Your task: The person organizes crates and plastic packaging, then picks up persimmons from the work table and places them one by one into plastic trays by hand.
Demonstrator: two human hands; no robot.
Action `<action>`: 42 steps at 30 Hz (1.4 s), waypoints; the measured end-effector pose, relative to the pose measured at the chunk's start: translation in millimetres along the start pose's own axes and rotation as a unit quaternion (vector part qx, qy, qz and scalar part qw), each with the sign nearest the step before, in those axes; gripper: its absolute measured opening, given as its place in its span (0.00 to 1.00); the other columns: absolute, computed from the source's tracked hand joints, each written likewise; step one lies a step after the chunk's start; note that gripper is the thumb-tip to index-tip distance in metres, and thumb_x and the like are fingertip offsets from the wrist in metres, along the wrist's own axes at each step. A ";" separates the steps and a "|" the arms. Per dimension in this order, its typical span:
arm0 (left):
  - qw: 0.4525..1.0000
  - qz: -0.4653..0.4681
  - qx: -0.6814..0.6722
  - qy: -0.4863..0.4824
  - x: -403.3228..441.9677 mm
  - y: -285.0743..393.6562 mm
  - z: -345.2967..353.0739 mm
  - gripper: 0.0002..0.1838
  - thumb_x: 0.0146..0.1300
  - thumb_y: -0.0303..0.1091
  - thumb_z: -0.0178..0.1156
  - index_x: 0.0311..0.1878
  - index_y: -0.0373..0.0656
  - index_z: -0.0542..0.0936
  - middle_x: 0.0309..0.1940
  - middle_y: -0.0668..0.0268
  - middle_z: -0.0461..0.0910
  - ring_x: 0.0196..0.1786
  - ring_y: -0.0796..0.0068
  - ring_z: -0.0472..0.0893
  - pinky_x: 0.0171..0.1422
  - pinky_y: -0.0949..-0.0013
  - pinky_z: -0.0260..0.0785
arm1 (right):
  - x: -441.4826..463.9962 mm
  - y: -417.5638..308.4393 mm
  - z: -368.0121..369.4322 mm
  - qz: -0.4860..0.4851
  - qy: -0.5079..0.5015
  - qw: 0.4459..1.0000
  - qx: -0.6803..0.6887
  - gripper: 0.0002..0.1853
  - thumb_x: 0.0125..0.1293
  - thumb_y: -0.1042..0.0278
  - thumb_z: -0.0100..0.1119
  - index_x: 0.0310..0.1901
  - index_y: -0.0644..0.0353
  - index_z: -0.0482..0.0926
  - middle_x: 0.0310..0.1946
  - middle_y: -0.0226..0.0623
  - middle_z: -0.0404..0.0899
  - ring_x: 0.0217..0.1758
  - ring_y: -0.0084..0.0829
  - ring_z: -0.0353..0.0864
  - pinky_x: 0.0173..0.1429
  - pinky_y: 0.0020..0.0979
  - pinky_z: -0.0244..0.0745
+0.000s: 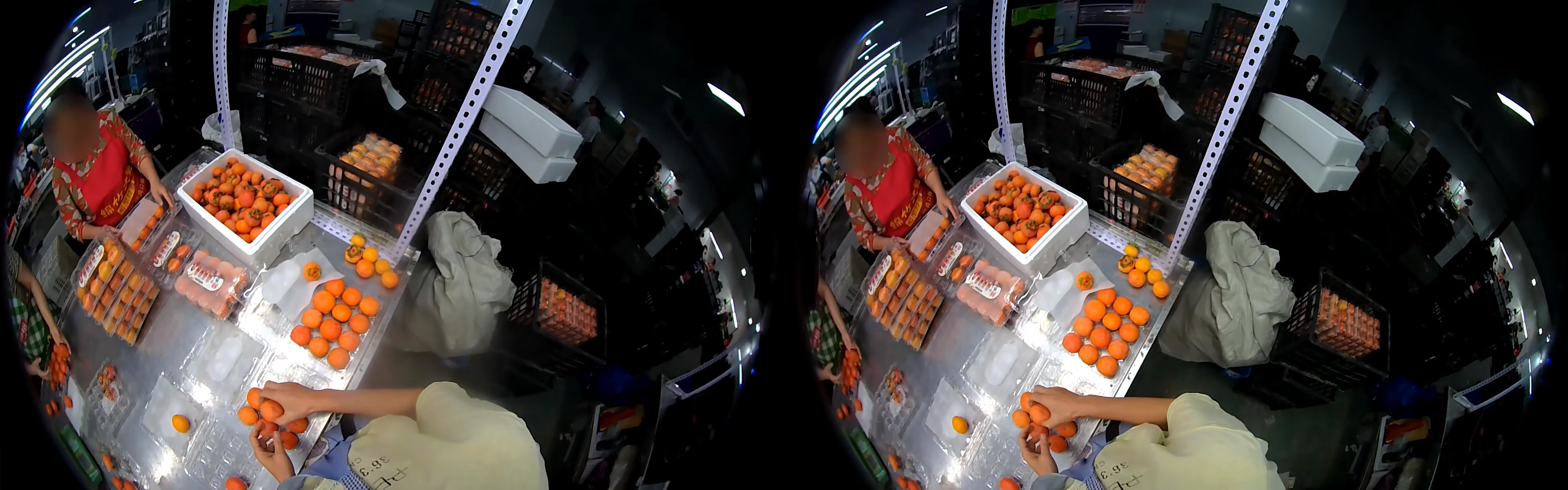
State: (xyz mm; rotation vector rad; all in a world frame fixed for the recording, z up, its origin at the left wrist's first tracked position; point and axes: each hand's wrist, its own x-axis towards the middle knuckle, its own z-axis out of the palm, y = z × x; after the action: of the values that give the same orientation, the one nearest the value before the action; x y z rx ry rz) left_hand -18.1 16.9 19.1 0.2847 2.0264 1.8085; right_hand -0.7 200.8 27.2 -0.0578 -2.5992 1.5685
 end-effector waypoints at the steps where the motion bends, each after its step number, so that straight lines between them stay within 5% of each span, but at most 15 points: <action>1: 1.000 0.021 -0.001 0.000 0.0 -0.6 1.6 0.23 0.56 0.24 0.61 0.55 0.40 0.68 0.41 0.65 0.74 0.37 0.79 0.75 0.38 0.78 0.68 | -1.8 -2.9 -1.1 0.001 0.019 0.999 0.033 0.27 0.44 0.62 0.66 0.46 0.62 0.70 0.40 0.40 0.71 0.39 0.39 0.76 0.41 0.34 0.72; 6: 0.998 0.066 -0.011 0.018 -2.8 2.1 9.8 0.33 0.49 0.18 0.63 0.60 0.42 0.64 0.53 0.64 0.66 0.43 0.77 0.72 0.41 0.77 0.69 | -5.6 -7.5 7.4 0.096 -0.046 0.964 0.245 0.28 0.47 0.59 0.67 0.49 0.61 0.69 0.41 0.37 0.71 0.38 0.29 0.75 0.39 0.28 0.72; 14: 0.983 0.125 0.116 0.071 -5.7 14.2 13.3 0.34 0.47 0.24 0.68 0.59 0.43 0.66 0.50 0.64 0.68 0.49 0.73 0.71 0.43 0.74 0.67 | -11.0 1.9 36.4 0.119 -0.073 0.912 0.386 0.24 0.59 0.61 0.60 0.54 0.61 0.66 0.50 0.37 0.67 0.48 0.27 0.72 0.51 0.28 0.71; 23: 0.972 0.153 0.154 0.094 -4.5 5.4 7.3 0.28 0.51 0.26 0.64 0.57 0.41 0.67 0.49 0.62 0.70 0.47 0.72 0.72 0.44 0.73 0.67 | -13.9 -1.1 45.4 0.076 -0.088 0.944 0.310 0.26 0.59 0.57 0.61 0.53 0.61 0.65 0.50 0.38 0.67 0.56 0.28 0.68 0.56 0.29 0.67; 26: 0.967 0.194 0.147 0.080 -4.3 1.5 9.2 0.28 0.52 0.26 0.64 0.57 0.39 0.68 0.50 0.62 0.71 0.47 0.72 0.73 0.45 0.73 0.67 | -13.5 -1.0 47.2 0.048 -0.078 0.983 0.158 0.27 0.59 0.53 0.60 0.52 0.62 0.65 0.45 0.43 0.71 0.51 0.33 0.73 0.51 0.30 0.69; 30: 0.965 0.203 0.145 0.077 -3.7 -4.2 8.3 0.28 0.51 0.26 0.65 0.57 0.37 0.69 0.50 0.61 0.72 0.46 0.73 0.73 0.44 0.74 0.67 | -16.8 -15.6 38.3 0.097 -0.092 0.970 0.202 0.28 0.59 0.48 0.57 0.50 0.63 0.65 0.39 0.47 0.75 0.42 0.37 0.77 0.44 0.32 0.71; 32: 0.956 0.250 0.138 0.062 -23.6 46.9 25.9 0.27 0.51 0.26 0.65 0.56 0.38 0.70 0.49 0.61 0.72 0.45 0.73 0.74 0.43 0.74 0.67 | -18.0 -10.9 43.6 0.084 -0.067 0.978 0.181 0.28 0.60 0.46 0.56 0.49 0.63 0.65 0.37 0.46 0.77 0.39 0.37 0.78 0.42 0.34 0.72; 36: 0.975 0.154 0.152 0.058 -4.8 8.9 9.0 0.25 0.50 0.25 0.66 0.53 0.38 0.71 0.47 0.61 0.73 0.43 0.73 0.74 0.41 0.74 0.67 | -20.4 -18.1 36.3 0.086 -0.062 0.978 0.177 0.26 0.62 0.44 0.51 0.46 0.63 0.66 0.36 0.46 0.77 0.38 0.35 0.78 0.40 0.33 0.71; 42: 0.967 0.179 0.171 0.053 -7.2 0.7 7.4 0.26 0.47 0.24 0.68 0.52 0.38 0.72 0.46 0.62 0.74 0.42 0.74 0.74 0.40 0.74 0.68 | -20.3 -9.9 38.8 0.115 -0.080 0.971 0.192 0.26 0.67 0.42 0.42 0.44 0.62 0.67 0.33 0.42 0.75 0.35 0.32 0.76 0.39 0.32 0.70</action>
State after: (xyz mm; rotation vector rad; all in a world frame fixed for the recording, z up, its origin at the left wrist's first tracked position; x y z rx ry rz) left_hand -8.6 20.6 20.3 0.7100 2.4934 1.6849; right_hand 15.4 160.3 16.6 -0.2172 -2.4183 2.2167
